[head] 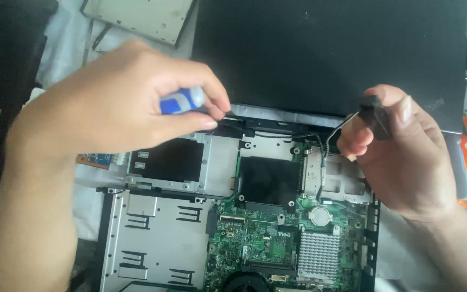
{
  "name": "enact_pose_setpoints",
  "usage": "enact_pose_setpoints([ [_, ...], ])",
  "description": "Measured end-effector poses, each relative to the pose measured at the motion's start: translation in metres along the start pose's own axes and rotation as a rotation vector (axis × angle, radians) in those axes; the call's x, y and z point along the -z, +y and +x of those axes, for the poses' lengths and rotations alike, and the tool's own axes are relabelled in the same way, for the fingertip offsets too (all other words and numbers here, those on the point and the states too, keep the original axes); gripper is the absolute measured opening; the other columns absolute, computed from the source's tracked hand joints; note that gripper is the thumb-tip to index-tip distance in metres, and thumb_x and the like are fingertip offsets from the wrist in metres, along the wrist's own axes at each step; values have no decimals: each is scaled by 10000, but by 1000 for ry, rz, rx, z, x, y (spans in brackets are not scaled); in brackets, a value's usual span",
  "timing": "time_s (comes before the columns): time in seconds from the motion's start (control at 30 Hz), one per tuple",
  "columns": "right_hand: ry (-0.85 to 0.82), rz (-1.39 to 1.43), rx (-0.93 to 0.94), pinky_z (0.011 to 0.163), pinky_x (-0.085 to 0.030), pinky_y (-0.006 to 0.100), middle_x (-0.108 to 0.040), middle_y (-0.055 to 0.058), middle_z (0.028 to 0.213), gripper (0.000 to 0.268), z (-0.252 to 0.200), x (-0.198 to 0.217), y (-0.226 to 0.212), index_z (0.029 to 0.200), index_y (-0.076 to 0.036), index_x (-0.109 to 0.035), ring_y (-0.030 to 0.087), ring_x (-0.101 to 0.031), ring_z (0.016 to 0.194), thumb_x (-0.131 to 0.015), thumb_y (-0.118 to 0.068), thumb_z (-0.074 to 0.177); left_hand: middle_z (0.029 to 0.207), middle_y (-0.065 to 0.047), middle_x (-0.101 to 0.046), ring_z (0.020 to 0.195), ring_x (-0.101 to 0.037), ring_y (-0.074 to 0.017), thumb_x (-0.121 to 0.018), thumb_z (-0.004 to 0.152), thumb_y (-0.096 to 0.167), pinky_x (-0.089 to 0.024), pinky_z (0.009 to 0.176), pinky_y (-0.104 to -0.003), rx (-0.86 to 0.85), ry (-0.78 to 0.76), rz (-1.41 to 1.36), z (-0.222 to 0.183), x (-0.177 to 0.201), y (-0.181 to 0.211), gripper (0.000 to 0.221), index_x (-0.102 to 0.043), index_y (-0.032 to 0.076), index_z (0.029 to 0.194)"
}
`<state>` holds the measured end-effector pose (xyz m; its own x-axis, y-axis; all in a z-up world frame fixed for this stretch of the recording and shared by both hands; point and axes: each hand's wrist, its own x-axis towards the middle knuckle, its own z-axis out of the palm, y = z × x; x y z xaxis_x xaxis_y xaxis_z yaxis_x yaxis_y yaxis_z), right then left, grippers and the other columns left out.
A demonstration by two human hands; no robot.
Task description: Disassembling a laptop motherboard by unscrewing components, disconnecting cables, and removing the heatsink.
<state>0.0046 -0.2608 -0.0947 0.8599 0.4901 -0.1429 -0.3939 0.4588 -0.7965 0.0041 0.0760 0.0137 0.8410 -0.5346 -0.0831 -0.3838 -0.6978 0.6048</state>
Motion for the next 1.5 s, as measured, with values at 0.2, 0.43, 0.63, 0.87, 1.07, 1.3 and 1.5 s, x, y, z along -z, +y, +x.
enact_pose_setpoints([
  [0.2, 32, -40, -5, 784, -493, 315, -681, 62, 886, 255, -1, 2, 0, 1265, -88, -658, 163, -626, 823, -622, -296, 1121, 788, 29, -839, 446, -709, -124, -803, 761, 135, -499, 445, -272, 121, -69, 2, 1, -4, 0, 197, -820, 164, 955],
  [0.43, 50, -26, -28, 830, -483, 353, -636, 94, 918, 298, -2, -3, -2, 1305, -46, -651, 210, -590, 871, -535, -271, 1150, 584, 16, -754, 290, -512, -165, -772, 770, 107, -369, 335, -312, 96, -56, 31, -1, -7, -4, 199, -805, 182, 951],
  [0.63, 12, 30, -13, 843, -483, 376, -678, 136, 1019, 286, -5, 4, 1, 1276, 0, -669, 240, -604, 902, -492, -178, 1141, 925, 19, -836, 422, -703, -138, -776, 743, 52, -513, 417, -303, 57, -74, 14, 3, -10, -8, 280, -768, 126, 1013],
  [0.87, -151, 117, -32, 927, -496, 466, -700, 122, 958, 297, -2, 19, 3, 1238, -64, -717, 249, -665, 944, -601, -333, 1196, 719, 1, -803, 375, -602, -171, -705, 791, 58, -436, 407, -328, 183, -8, 48, -8, 15, -13, 199, -789, 110, 963],
  [1.07, -125, 257, -162, 1104, -392, 739, -725, 98, 946, 217, -3, 53, 7, 1238, -137, -741, 342, -729, 957, -752, -328, 1136, 732, 34, -805, 390, -639, -187, -785, 797, 161, -479, 454, -360, 282, -107, 98, -8, 14, -14, 194, -798, 212, 984],
  [1.3, 51, 275, -154, 935, -516, 668, -665, 62, 932, 188, -3, 56, 8, 1256, -152, -700, 297, -757, 847, -578, -267, 1172, 908, 60, -818, 704, -751, -252, -952, 576, 284, -575, 686, -398, 527, -252, 162, -11, 20, -16, 425, -806, 256, 974],
  [1.5, 38, 442, -145, 963, -494, 642, -669, 80, 916, 326, -4, 64, 9, 1279, -113, -670, 298, -759, 899, -483, -379, 1272, 937, 42, -810, 717, -739, -248, -839, 683, 223, -555, 657, -403, 400, -190, 199, -17, 17, -21, 256, -811, 196, 936],
])
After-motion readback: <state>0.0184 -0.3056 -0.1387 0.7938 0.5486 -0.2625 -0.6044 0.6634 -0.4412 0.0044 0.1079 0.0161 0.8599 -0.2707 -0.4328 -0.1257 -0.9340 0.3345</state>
